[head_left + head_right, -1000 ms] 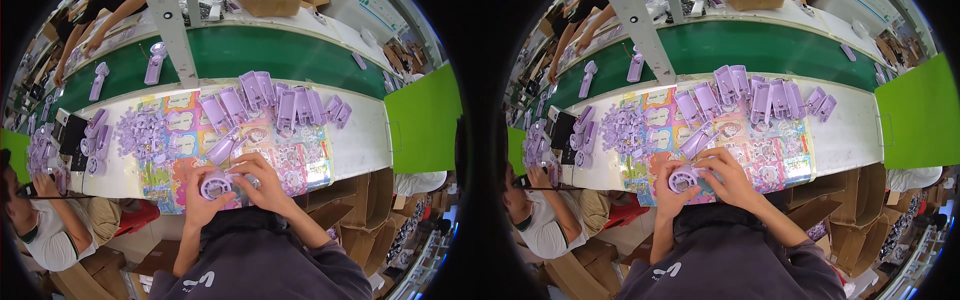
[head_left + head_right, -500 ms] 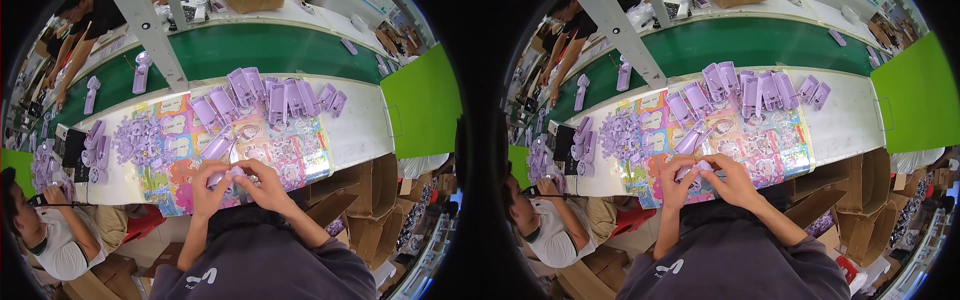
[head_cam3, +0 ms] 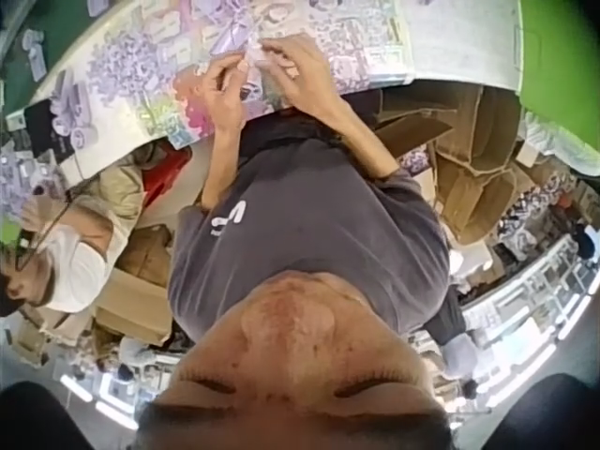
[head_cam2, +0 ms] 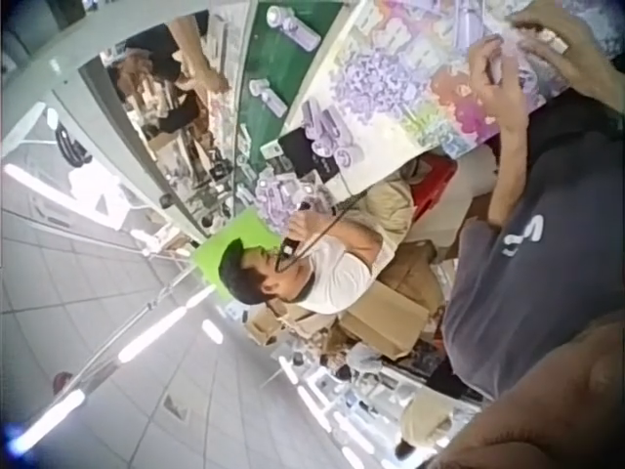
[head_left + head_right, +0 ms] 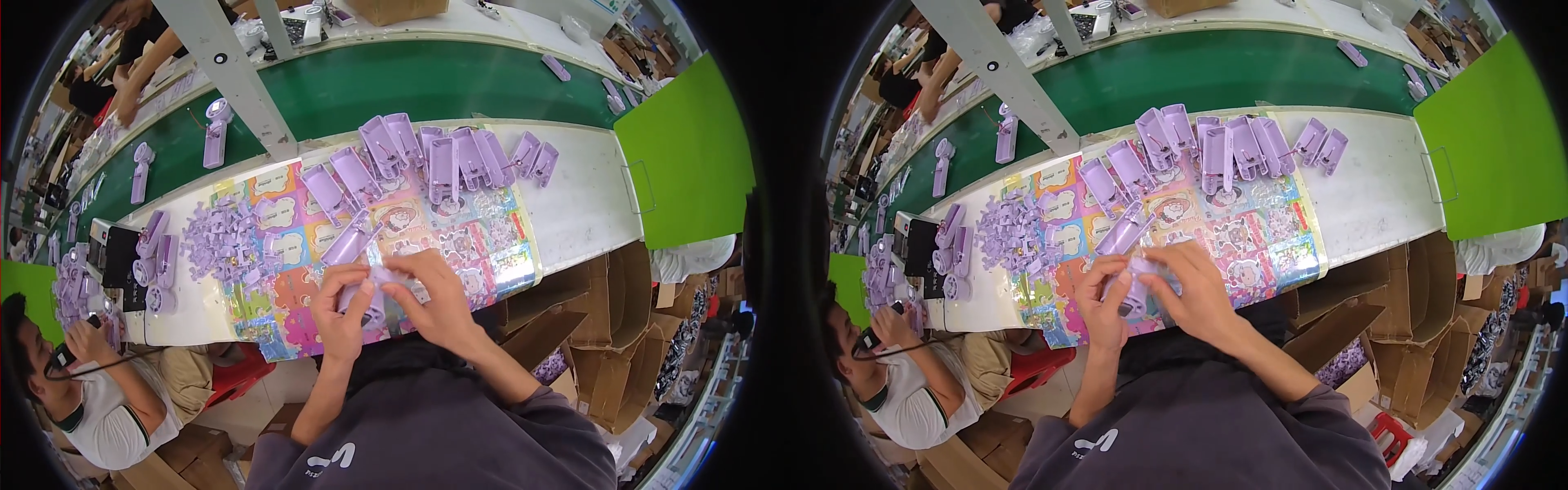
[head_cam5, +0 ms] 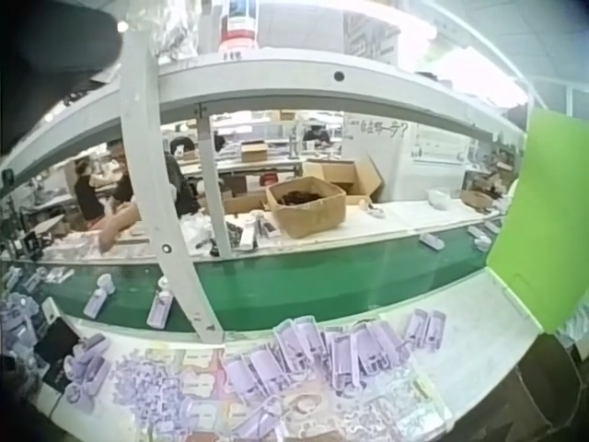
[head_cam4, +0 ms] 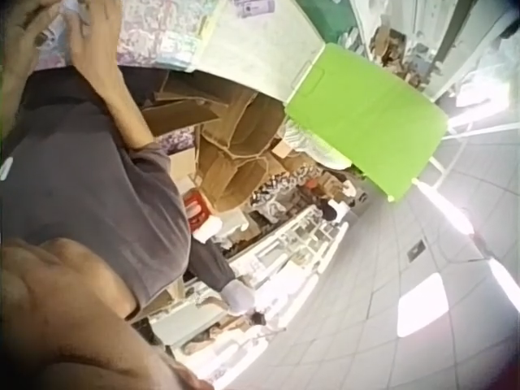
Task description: The person assembles a small handheld fan by hand, fitting plastic components and internal mechanisms into a fan housing.
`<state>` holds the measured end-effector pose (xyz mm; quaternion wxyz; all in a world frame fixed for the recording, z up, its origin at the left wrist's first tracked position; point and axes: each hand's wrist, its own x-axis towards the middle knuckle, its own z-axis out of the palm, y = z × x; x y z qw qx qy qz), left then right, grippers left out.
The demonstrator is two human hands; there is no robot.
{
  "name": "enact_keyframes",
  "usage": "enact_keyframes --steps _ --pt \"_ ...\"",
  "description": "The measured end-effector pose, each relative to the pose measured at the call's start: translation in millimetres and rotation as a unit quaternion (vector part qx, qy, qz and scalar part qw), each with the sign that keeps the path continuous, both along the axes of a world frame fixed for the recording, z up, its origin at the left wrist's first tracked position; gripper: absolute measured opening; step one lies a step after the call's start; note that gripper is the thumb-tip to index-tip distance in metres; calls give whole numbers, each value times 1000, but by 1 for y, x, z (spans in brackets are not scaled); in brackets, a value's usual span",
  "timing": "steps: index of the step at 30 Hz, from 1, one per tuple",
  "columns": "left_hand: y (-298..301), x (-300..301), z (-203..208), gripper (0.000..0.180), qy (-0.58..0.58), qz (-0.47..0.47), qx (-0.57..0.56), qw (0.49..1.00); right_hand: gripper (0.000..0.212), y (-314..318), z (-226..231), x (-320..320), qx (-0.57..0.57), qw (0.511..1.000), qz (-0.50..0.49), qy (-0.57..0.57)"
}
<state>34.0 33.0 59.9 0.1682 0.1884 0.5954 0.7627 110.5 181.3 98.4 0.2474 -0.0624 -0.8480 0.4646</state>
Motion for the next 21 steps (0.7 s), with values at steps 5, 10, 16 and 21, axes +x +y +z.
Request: enact_keyframes --steps 5,10,16,21 --pt "10 5 3 28 66 127 1 990 60 -19 -12 15 -1 1000 10 9" --pt "4 -6 16 47 305 15 -148 941 68 -10 -27 25 -360 927 -24 -97" --pt "18 -36 -18 68 376 127 -386 833 65 39 -28 28 21 994 -42 -101" --pt "-22 -49 -9 74 357 -53 -388 848 64 60 -6 32 81 983 36 -163"
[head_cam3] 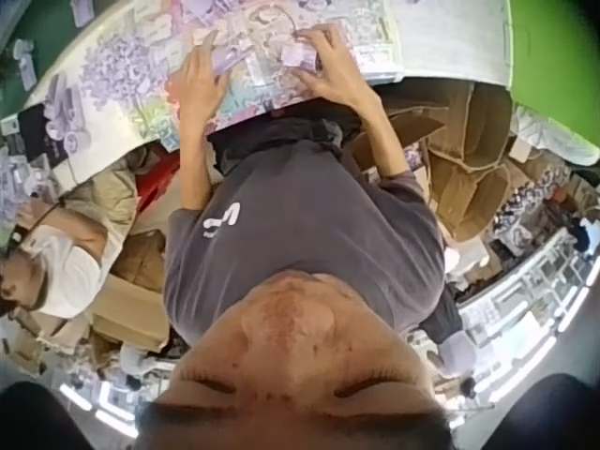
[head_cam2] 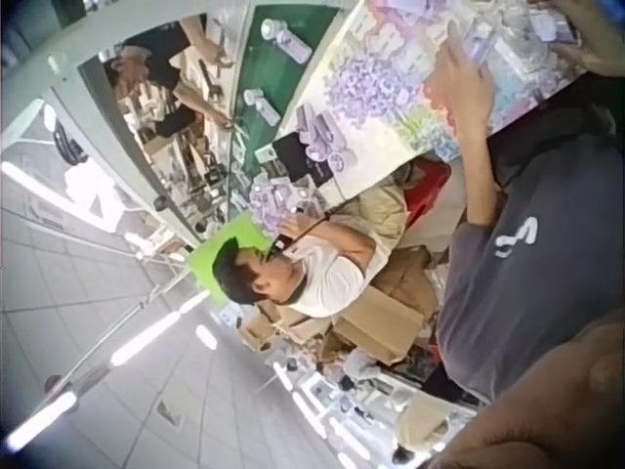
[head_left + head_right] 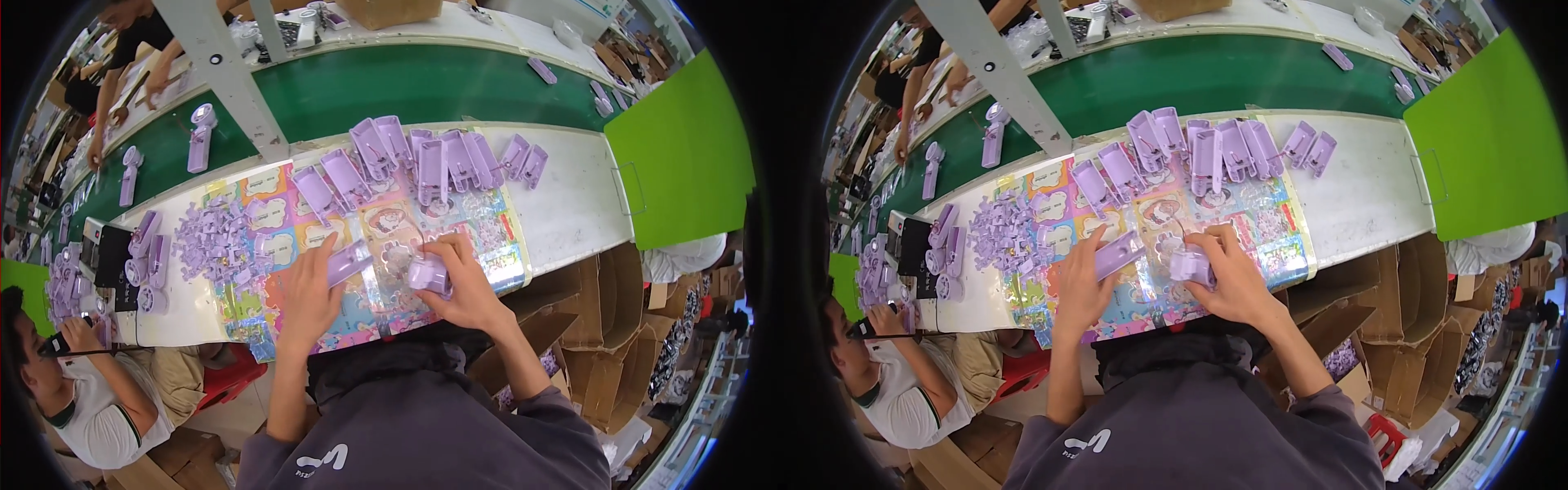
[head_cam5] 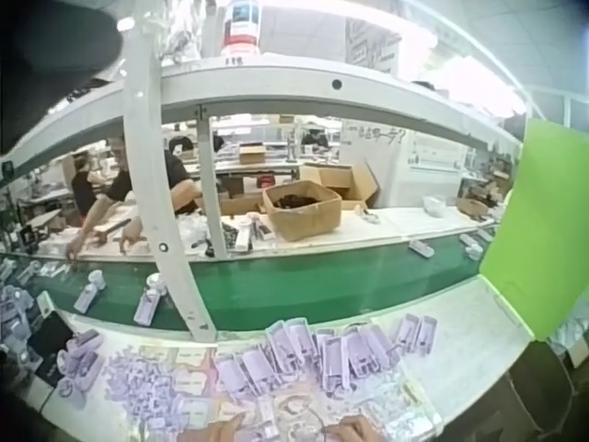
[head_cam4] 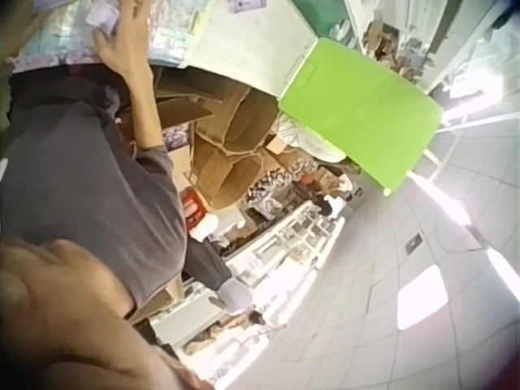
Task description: The person assembles a small handheld fan by hand, fitting plastic components and internal mechanisms into a fan housing.
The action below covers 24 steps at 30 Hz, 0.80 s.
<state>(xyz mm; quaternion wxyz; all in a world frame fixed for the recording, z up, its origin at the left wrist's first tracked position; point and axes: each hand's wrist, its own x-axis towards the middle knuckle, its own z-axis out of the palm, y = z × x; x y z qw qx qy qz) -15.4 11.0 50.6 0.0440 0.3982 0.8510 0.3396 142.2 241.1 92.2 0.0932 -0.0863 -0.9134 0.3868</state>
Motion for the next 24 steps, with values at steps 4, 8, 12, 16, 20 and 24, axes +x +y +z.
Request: enact_keyframes --steps 4,8,12,16,20,24 --pt "-1 3 18 79 -5 -50 -40 998 66 -4 -2 -8 33 999 29 -10" --pt "4 -4 14 73 14 -93 -56 994 68 -7 1 -29 145 983 82 71" --pt "1 -9 31 59 -91 -102 -118 984 66 -11 2 -34 165 977 115 77" --pt "2 -12 36 58 -133 -120 -96 979 72 -16 5 -37 217 962 134 94" --pt "2 -12 32 57 -162 -112 -54 979 75 -15 5 -37 245 954 143 95" --pt "3 -5 29 50 -171 -94 12 981 77 -16 9 -36 256 951 133 110"
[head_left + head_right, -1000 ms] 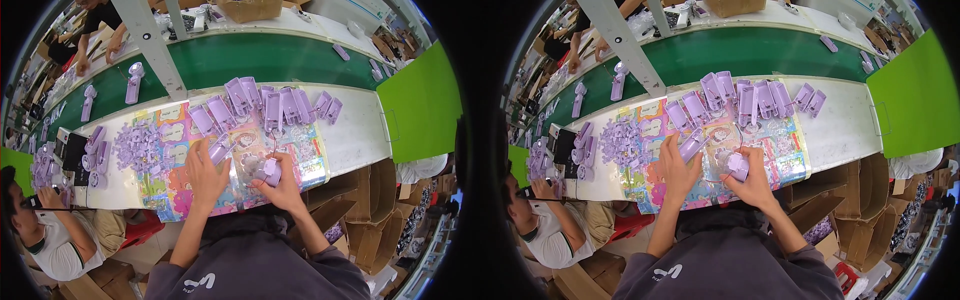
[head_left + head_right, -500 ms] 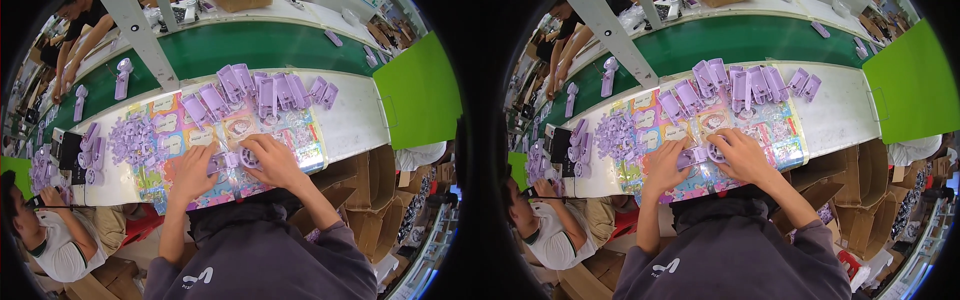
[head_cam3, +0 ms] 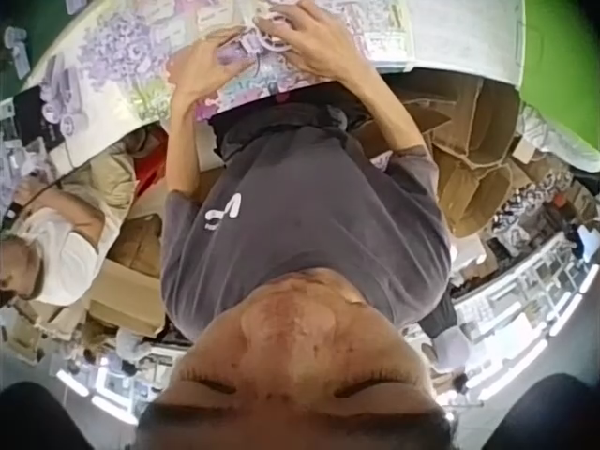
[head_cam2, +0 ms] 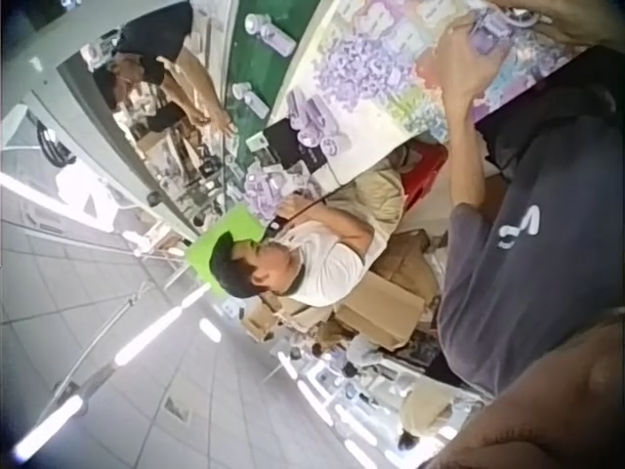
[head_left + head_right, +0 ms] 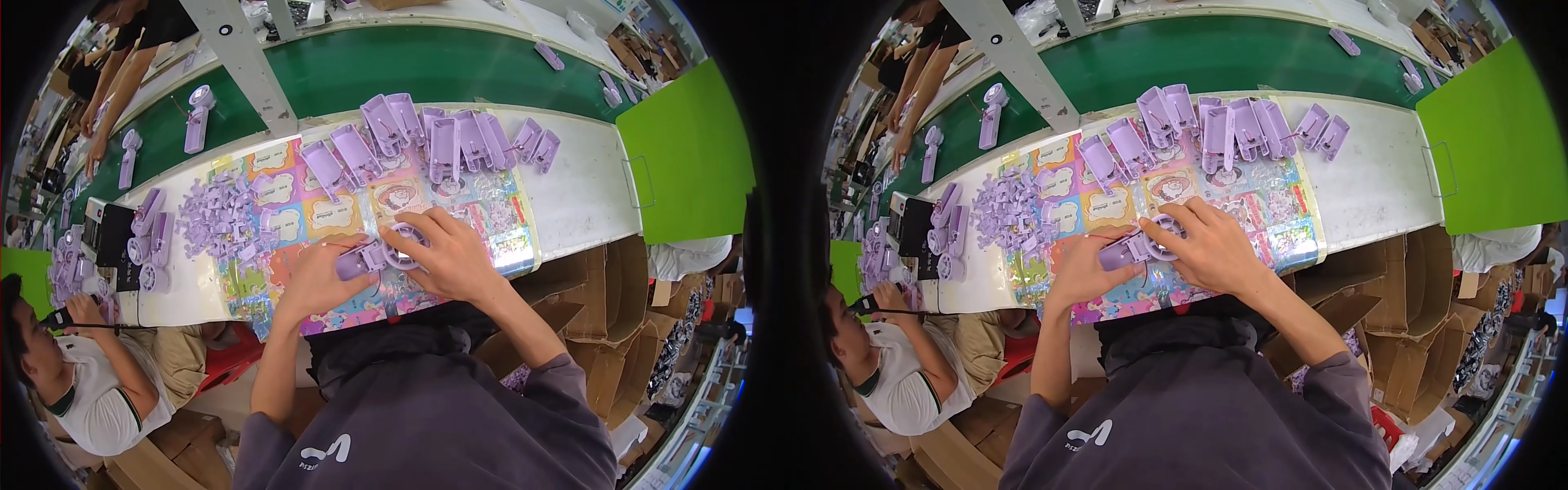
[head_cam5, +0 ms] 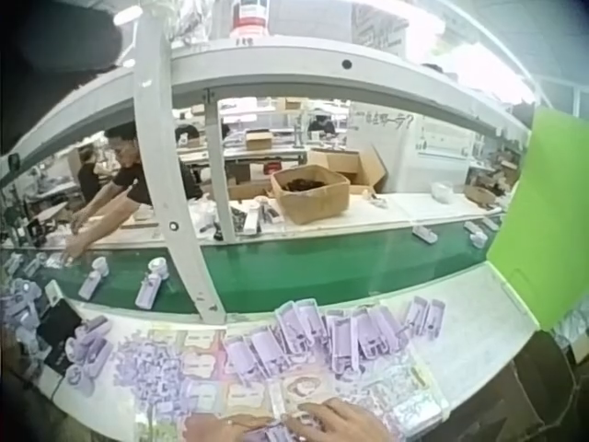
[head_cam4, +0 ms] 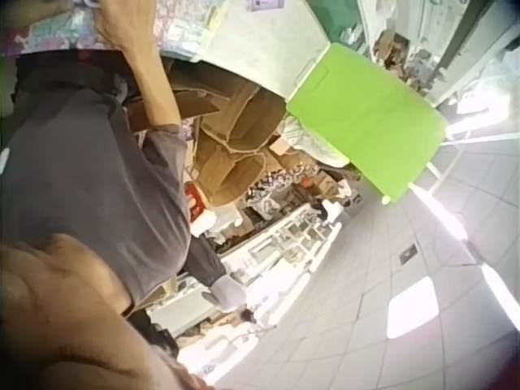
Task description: The person assembles a small handheld fan by hand, fitting plastic components and internal mechanisms into a fan housing.
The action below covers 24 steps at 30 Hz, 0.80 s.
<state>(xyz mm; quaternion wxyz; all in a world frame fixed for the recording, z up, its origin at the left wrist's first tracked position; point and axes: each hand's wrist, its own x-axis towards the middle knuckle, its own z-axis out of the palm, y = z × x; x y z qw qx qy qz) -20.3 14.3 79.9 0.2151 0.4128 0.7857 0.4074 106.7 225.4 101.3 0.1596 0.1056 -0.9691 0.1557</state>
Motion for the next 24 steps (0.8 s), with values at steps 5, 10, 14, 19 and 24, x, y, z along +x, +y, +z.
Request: enact_keyframes --steps 5,10,14,19,24 --pt "2 0 -13 41 -90 40 40 994 77 -3 5 -2 12 999 -4 31" --pt "4 4 -7 39 -114 63 113 985 77 -2 15 -6 20 996 19 87" --pt "3 7 -4 37 -158 75 111 978 75 3 17 -5 0 997 19 71" --pt "20 -28 -5 40 -112 104 168 974 64 27 -2 -8 -201 972 -74 98" --pt "85 -105 34 38 -34 238 150 959 24 60 -69 5 -171 973 -152 28"
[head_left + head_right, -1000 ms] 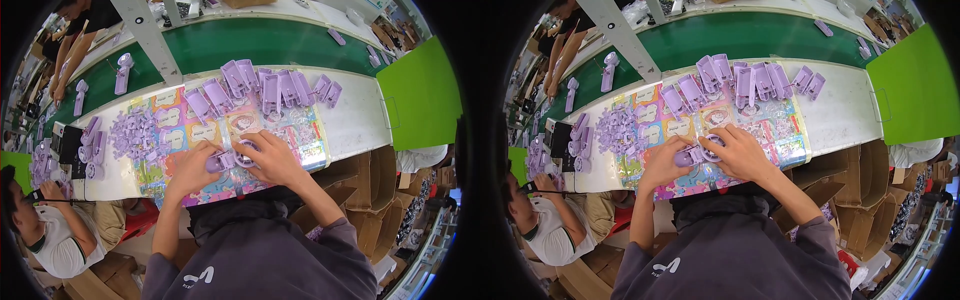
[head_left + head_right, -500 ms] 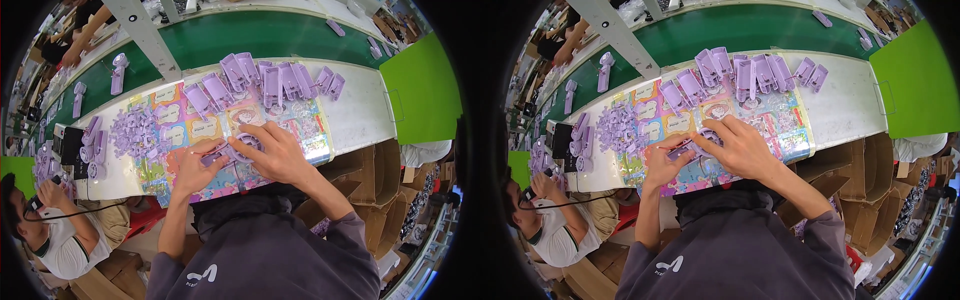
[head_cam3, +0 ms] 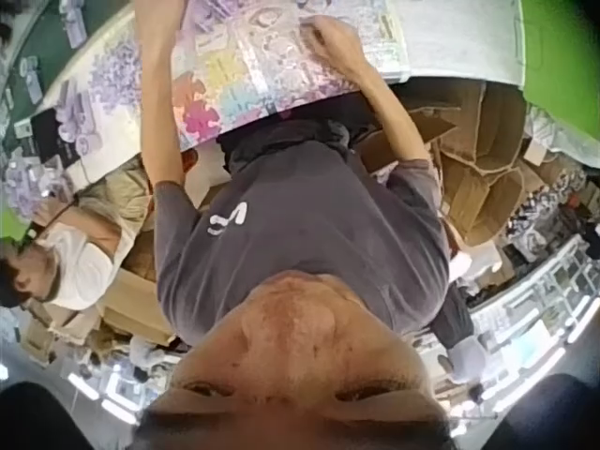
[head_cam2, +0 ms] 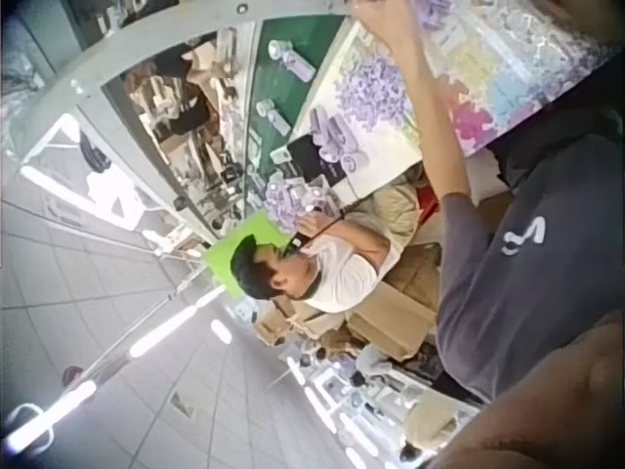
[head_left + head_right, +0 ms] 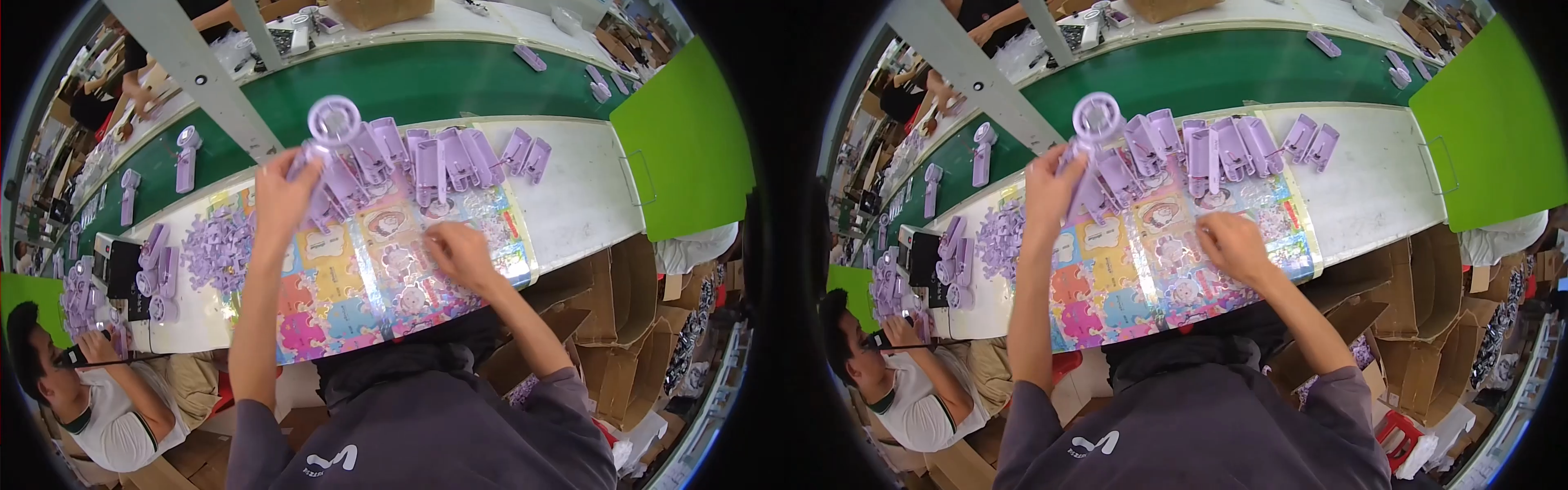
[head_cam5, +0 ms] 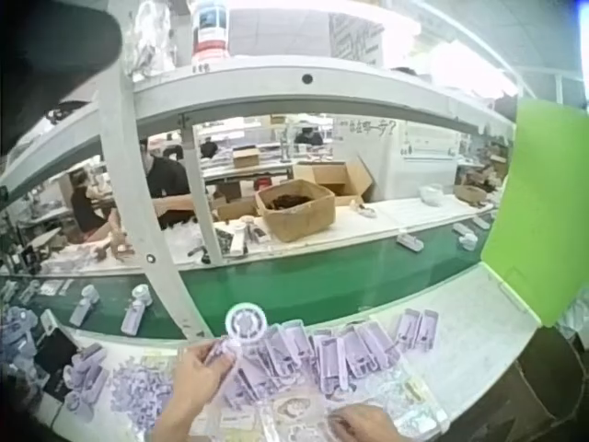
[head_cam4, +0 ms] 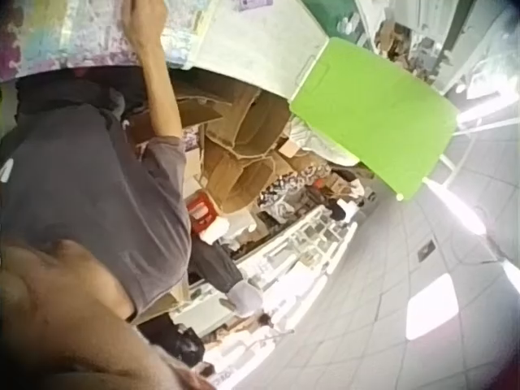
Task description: The person assembles a small handheld fan by hand, fitting plastic components and internal mechanisms into a fan housing.
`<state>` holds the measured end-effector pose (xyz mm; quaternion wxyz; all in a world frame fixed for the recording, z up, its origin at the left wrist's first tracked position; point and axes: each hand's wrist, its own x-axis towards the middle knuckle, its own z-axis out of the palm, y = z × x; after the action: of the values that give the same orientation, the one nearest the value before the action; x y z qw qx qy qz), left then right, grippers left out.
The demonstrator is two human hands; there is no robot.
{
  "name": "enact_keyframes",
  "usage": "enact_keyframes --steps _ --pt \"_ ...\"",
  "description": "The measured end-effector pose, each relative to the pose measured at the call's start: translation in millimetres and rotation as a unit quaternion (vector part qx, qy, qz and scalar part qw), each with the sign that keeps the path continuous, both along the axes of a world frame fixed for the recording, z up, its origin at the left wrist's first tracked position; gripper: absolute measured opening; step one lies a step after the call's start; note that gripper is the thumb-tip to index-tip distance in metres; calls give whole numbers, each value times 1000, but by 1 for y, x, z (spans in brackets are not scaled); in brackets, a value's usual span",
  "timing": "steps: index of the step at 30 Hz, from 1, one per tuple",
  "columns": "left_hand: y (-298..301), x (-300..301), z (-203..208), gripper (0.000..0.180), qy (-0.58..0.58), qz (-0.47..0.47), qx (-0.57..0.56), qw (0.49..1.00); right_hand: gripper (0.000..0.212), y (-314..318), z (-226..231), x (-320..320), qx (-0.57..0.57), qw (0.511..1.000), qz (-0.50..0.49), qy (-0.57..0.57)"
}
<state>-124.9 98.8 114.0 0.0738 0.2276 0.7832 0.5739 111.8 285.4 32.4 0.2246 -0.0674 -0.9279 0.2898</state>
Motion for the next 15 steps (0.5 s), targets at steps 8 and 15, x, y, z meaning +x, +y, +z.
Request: enact_keyframes --steps 8,15 --pt "106 -150 -50 30 -196 79 5 977 12 -9 -10 -3 69 997 0 40" --pt "128 -218 -120 57 -164 253 -34 953 13 -8 -8 -7 53 998 -5 19"
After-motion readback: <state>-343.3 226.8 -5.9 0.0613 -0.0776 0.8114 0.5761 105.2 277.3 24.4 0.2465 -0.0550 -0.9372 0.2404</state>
